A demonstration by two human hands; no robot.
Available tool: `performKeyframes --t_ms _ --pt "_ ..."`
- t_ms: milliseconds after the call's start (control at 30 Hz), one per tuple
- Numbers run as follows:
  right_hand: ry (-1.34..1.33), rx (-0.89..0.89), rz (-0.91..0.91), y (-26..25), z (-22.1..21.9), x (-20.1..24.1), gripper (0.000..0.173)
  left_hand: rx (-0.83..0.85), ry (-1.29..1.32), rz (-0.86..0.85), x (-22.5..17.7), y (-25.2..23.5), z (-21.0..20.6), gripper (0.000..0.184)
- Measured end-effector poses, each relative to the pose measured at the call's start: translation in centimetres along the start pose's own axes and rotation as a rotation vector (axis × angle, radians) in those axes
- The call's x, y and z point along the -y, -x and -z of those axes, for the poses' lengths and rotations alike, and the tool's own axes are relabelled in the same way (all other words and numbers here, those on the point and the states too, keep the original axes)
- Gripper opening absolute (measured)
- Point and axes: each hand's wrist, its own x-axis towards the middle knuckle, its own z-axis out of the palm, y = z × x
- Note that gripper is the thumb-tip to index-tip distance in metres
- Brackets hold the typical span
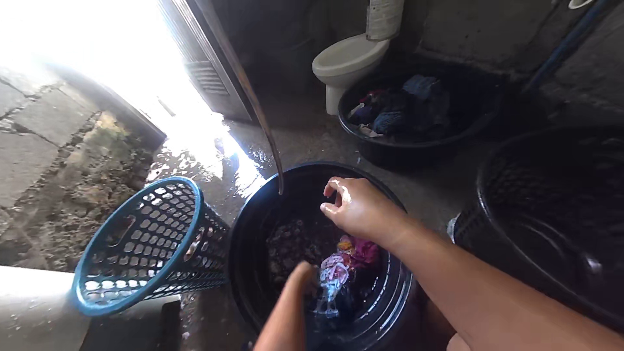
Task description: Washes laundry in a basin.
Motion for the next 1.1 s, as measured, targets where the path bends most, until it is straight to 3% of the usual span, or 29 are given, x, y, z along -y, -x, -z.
performKeyframes --t_ms 100,200,300,500,700,933,1100 --pt "0.038 0.036 -0.023 0.0 0.3 -0.3 0.029 0.099 0.048 -0.028 3.1 -2.6 -6.9 0.052" --pt "0.051 0.053 -0.036 0.0 0.6 -0.6 0.030 0.101 0.008 -0.044 5.0 -5.6 -8.5 0.054" --pt "0.061 0.046 -0.034 0.0 0.6 -1.1 0.028 0.107 0.204 -0.094 3.7 -4.3 -5.8 0.039" --pt "0.085 0.061 -0.055 0.2 0.8 -1.5 0.027 0.034 0.824 -0.427 -0.4 -0.6 0.4 0.021" --pt "0.105 0.087 -0.067 0.3 0.9 -1.9 0.028 -0.094 0.608 -0.659 -4.1 6.1 5.6 0.020" --pt "0.106 0.081 -0.076 0.0 1.1 -2.0 0.029 0.004 0.817 -0.934 -6.9 9.8 7.2 0.034" --pt "0.104 0.101 -0.077 0.0 1.1 -1.9 0.030 -0.028 0.811 -1.107 -10.4 13.3 9.8 0.031"
